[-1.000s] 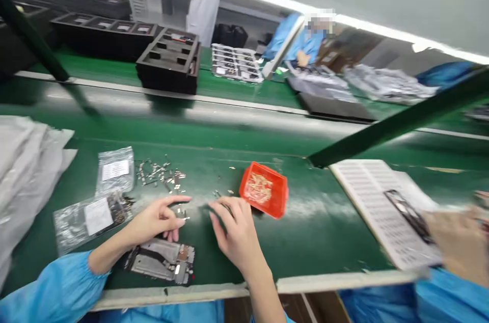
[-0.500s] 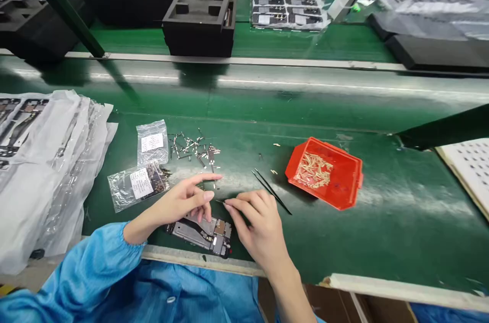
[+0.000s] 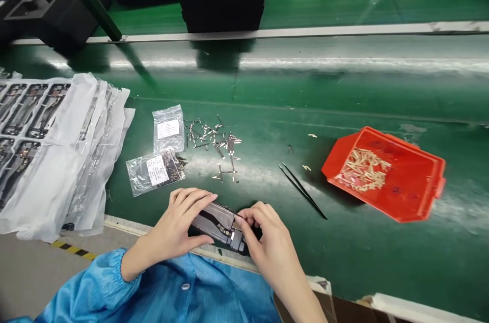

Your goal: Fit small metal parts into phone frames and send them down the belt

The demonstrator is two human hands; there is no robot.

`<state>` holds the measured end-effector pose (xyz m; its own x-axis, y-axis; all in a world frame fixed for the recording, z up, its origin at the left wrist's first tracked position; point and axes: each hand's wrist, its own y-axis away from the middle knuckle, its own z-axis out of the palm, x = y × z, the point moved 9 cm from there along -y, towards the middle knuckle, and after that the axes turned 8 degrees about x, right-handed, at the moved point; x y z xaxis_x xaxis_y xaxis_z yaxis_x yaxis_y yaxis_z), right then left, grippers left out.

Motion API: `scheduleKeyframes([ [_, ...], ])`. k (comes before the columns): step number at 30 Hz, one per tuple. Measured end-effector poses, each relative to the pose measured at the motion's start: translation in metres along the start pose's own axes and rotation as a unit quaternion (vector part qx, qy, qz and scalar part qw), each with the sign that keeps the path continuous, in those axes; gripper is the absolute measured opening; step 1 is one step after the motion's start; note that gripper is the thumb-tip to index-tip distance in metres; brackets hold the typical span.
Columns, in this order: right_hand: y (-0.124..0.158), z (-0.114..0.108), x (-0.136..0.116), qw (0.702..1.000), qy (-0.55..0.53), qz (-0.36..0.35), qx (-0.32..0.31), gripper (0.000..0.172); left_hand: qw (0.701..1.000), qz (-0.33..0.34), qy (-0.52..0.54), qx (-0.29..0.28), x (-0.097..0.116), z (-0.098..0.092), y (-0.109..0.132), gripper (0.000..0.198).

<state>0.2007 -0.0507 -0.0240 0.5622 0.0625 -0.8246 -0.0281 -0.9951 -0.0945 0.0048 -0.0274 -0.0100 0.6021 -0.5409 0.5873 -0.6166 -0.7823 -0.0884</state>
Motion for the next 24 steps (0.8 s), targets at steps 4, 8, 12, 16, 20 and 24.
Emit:
scheduleKeyframes([
  [4, 0.001, -0.001, -0.005, 0.999, 0.009, -0.032, 0.011, 0.018, 1.0, -0.005, 0.003, 0.002, -0.001, 0.001, 0.001, 0.099],
  [8, 0.005, -0.003, -0.012, 0.994, 0.018, -0.098, 0.043, 0.01, 1.0, -0.006, 0.009, 0.006, -0.001, -0.001, 0.001, 0.1],
  [12, 0.013, -0.002, -0.017, 0.984, 0.03, -0.163, 0.071, 0.016, 1.0, 0.012, 0.021, -0.011, 0.001, -0.001, 0.001, 0.094],
  [16, 0.017, 0.0, -0.017, 0.982, 0.041, -0.169, 0.079, 0.017, 0.999, 0.021, 0.035, -0.021, -0.001, -0.002, -0.002, 0.086],
  [20, 0.015, -0.011, -0.011, 0.983, 0.068, -0.096, 0.142, 0.016, 0.995, 0.082, 0.06, -0.009, 0.002, -0.006, -0.011, 0.07],
  [24, 0.015, -0.011, -0.007, 0.997, -0.008, -0.005, 0.079, 0.023, 0.983, 0.139, 0.099, 0.063, 0.016, -0.024, -0.016, 0.055],
])
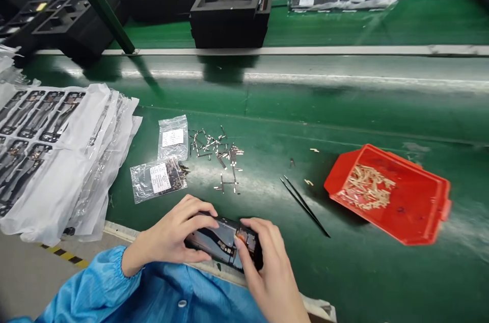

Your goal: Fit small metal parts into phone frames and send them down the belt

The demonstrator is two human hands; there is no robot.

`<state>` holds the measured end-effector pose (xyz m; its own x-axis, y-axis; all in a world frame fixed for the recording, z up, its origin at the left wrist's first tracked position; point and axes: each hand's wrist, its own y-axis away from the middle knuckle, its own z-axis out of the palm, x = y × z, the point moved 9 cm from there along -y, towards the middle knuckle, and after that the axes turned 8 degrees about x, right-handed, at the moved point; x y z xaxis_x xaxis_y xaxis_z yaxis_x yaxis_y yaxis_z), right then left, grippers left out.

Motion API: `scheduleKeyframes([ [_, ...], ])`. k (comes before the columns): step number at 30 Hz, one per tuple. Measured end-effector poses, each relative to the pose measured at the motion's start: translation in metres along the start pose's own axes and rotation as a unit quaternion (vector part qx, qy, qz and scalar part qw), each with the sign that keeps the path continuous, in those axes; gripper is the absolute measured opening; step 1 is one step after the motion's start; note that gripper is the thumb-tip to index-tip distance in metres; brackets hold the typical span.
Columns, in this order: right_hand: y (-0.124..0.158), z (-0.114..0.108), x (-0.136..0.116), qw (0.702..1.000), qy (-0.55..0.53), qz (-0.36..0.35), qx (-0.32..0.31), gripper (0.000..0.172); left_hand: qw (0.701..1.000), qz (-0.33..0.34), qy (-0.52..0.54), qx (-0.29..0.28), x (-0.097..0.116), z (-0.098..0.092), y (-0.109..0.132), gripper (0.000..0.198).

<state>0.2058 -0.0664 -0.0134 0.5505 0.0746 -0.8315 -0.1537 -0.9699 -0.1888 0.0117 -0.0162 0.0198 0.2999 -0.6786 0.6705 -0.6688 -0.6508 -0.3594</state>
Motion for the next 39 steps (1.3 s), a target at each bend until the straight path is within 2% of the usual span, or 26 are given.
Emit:
scheduleKeyframes([
  [3, 0.009, 0.008, 0.01, 0.979, -0.12, 0.136, -0.093, 0.024, 0.999, 0.014, -0.005, 0.038, 0.012, -0.009, -0.004, 0.053],
  [5, 0.015, 0.011, 0.017, 0.953, -0.176, 0.217, -0.114, 0.033, 0.999, 0.007, -0.012, 0.043, 0.017, -0.011, -0.005, 0.056],
  [8, 0.019, 0.014, 0.023, 0.924, -0.224, 0.287, -0.114, 0.045, 0.999, -0.01, -0.016, 0.039, 0.021, -0.011, -0.005, 0.065],
  [12, 0.018, 0.021, 0.028, 0.903, -0.26, 0.323, -0.109, 0.053, 0.998, -0.036, -0.036, 0.037, 0.024, -0.008, -0.004, 0.077],
  [16, 0.02, 0.029, 0.026, 0.884, -0.306, 0.33, -0.129, 0.049, 0.996, -0.075, -0.04, 0.029, 0.024, -0.004, -0.005, 0.103],
  [19, 0.02, 0.026, 0.03, 0.892, -0.299, 0.328, -0.083, 0.047, 0.995, -0.075, -0.062, 0.021, 0.026, -0.002, -0.006, 0.112],
  [22, 0.015, 0.019, 0.028, 0.924, -0.256, 0.279, -0.058, 0.042, 0.994, -0.086, -0.06, 0.003, 0.025, -0.001, -0.006, 0.117],
  [25, -0.001, -0.001, 0.014, 0.975, -0.173, 0.138, -0.014, 0.029, 0.994, -0.087, -0.055, -0.021, 0.022, -0.001, -0.006, 0.121],
  [27, -0.011, -0.016, 0.001, 0.991, -0.124, 0.027, 0.029, 0.015, 0.994, -0.082, -0.062, -0.036, 0.021, -0.001, -0.006, 0.118],
  [29, -0.016, -0.024, -0.012, 0.993, -0.096, -0.061, 0.044, 0.005, 0.994, -0.077, -0.059, -0.045, 0.021, -0.001, -0.006, 0.112],
  [32, -0.019, -0.026, -0.026, 0.987, -0.062, -0.144, 0.031, 0.015, 0.997, -0.069, -0.043, -0.014, 0.022, -0.006, -0.008, 0.097],
  [36, -0.019, -0.022, -0.035, 0.979, -0.052, -0.195, 0.015, 0.02, 0.994, -0.057, -0.058, 0.067, 0.017, -0.011, -0.009, 0.05],
  [39, -0.016, -0.018, -0.038, 0.974, -0.053, -0.221, 0.017, 0.022, 0.989, -0.055, -0.041, 0.128, 0.011, -0.013, -0.008, 0.028],
])
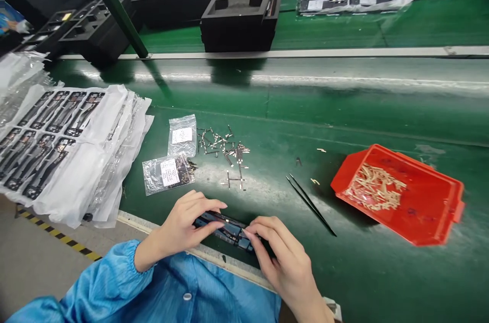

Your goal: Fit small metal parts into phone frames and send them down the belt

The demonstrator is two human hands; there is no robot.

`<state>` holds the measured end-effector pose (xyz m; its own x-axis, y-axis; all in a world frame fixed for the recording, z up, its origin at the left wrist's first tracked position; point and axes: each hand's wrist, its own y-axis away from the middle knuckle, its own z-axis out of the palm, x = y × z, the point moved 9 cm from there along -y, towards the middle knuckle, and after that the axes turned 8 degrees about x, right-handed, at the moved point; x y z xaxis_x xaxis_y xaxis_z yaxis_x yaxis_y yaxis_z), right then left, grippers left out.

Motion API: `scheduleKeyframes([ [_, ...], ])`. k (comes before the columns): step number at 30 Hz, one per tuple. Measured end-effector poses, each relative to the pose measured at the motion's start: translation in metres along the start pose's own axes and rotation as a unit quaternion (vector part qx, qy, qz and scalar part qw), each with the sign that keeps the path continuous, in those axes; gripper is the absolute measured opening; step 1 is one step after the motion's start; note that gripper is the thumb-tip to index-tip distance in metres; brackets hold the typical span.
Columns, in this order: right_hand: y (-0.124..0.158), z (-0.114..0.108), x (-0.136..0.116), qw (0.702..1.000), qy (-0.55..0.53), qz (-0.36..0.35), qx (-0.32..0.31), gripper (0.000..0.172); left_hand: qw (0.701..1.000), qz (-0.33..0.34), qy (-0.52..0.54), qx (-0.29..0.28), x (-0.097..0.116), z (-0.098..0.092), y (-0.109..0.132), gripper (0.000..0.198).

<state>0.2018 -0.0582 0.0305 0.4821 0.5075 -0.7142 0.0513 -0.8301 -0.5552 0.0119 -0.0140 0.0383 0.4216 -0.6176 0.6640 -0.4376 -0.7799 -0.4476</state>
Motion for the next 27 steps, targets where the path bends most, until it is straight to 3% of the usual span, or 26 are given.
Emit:
scheduleKeyframes([
  [5, 0.003, 0.001, -0.007, 0.999, 0.004, -0.039, 0.022, 0.03, 0.997, -0.019, 0.038, 0.069, -0.006, -0.004, 0.002, 0.02],
  [12, 0.007, 0.0, -0.012, 0.996, 0.018, -0.081, 0.042, 0.032, 0.989, -0.046, 0.029, 0.137, 0.001, -0.01, 0.009, 0.017],
  [19, 0.006, 0.001, -0.006, 1.0, 0.005, -0.009, 0.025, 0.021, 0.975, -0.035, 0.026, 0.217, 0.004, -0.011, 0.021, 0.017],
  [24, 0.005, 0.007, 0.005, 0.995, -0.06, 0.079, -0.021, 0.018, 0.976, -0.039, 0.007, 0.213, 0.002, -0.008, 0.026, 0.02],
  [27, 0.008, 0.015, 0.0, 0.996, -0.053, 0.061, -0.036, 0.026, 0.979, -0.047, 0.006, 0.199, 0.001, -0.006, 0.026, 0.019],
])
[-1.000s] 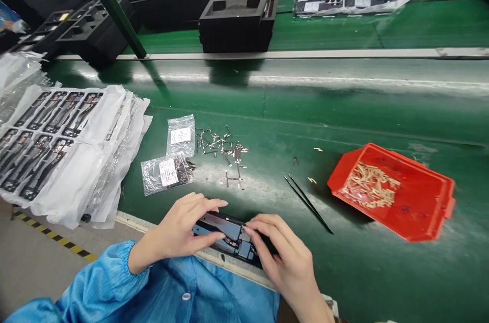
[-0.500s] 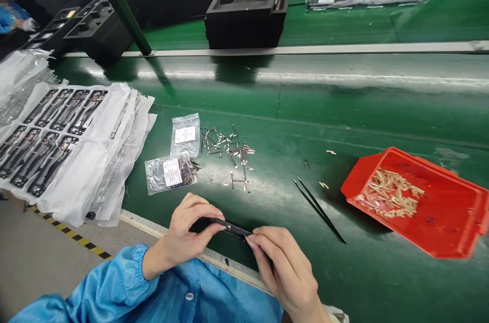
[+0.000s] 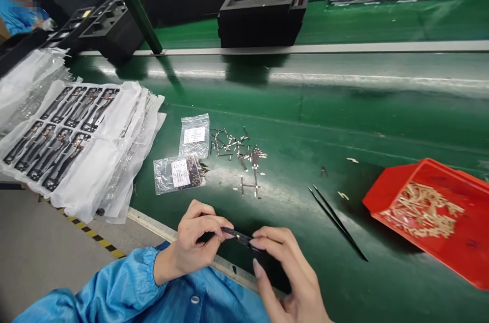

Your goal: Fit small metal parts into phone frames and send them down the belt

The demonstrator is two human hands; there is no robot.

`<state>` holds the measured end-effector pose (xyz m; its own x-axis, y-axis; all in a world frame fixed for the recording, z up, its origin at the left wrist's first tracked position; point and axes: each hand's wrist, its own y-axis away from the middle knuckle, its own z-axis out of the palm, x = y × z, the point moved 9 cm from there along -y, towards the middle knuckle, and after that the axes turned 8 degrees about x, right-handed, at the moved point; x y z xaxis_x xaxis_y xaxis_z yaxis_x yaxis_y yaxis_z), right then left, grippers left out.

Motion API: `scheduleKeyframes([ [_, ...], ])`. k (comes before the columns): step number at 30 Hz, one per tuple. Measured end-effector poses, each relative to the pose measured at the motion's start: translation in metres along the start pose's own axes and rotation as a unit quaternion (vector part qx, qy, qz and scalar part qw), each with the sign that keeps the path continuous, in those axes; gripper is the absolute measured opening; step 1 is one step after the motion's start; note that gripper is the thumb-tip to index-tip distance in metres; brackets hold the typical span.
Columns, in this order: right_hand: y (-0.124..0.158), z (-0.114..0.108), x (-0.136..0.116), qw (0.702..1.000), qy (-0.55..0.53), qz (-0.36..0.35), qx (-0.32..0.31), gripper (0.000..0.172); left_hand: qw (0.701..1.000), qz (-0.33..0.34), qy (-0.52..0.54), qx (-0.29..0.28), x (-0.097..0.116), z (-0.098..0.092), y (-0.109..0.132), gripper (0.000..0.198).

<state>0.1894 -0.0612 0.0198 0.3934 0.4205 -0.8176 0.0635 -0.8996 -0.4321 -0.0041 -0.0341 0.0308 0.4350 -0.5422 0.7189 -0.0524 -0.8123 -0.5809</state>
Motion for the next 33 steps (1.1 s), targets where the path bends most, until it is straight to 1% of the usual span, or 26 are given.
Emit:
scheduleKeyframes([
  [4, 0.004, 0.005, -0.012, 0.992, 0.054, -0.111, 0.023, 0.042, 1.0, 0.01, 0.009, -0.001, 0.003, -0.001, -0.002, 0.021],
  [6, 0.004, 0.008, -0.012, 0.989, 0.062, -0.136, 0.015, 0.048, 1.0, 0.015, 0.012, 0.003, 0.004, -0.001, -0.002, 0.023],
  [9, 0.003, 0.007, -0.011, 0.988, 0.054, -0.142, 0.011, 0.053, 1.0, 0.02, 0.01, 0.007, 0.005, -0.002, -0.002, 0.023],
  [13, 0.0, 0.003, -0.016, 0.988, 0.037, -0.144, 0.029, 0.061, 1.0, 0.028, 0.008, 0.011, 0.007, -0.003, 0.0, 0.024],
  [19, 0.003, 0.009, -0.021, 0.982, 0.068, -0.174, -0.008, 0.072, 0.999, 0.032, 0.01, 0.024, 0.008, -0.006, 0.0, 0.022],
  [21, 0.005, 0.01, -0.019, 0.98, 0.075, -0.183, -0.016, 0.069, 0.999, 0.033, 0.012, 0.023, 0.008, -0.006, 0.001, 0.022],
  [23, 0.009, 0.013, -0.017, 0.975, 0.101, -0.198, -0.028, 0.058, 0.999, 0.037, 0.012, 0.023, 0.008, -0.006, 0.003, 0.022],
  [25, 0.012, 0.012, -0.016, 0.967, 0.135, -0.212, -0.028, 0.046, 0.999, 0.039, 0.008, 0.028, 0.008, -0.006, 0.006, 0.022],
  [27, 0.014, 0.008, -0.014, 0.966, 0.139, -0.214, -0.044, 0.04, 0.999, 0.04, 0.003, 0.029, 0.006, -0.005, 0.011, 0.022],
  [30, 0.009, -0.006, -0.014, 0.976, 0.085, -0.191, -0.063, 0.038, 0.999, 0.046, -0.005, 0.022, 0.003, -0.001, 0.019, 0.019],
  [33, -0.005, -0.024, -0.011, 0.989, 0.055, -0.134, -0.031, 0.042, 0.998, 0.053, -0.007, 0.03, 0.004, -0.003, 0.019, 0.021],
])
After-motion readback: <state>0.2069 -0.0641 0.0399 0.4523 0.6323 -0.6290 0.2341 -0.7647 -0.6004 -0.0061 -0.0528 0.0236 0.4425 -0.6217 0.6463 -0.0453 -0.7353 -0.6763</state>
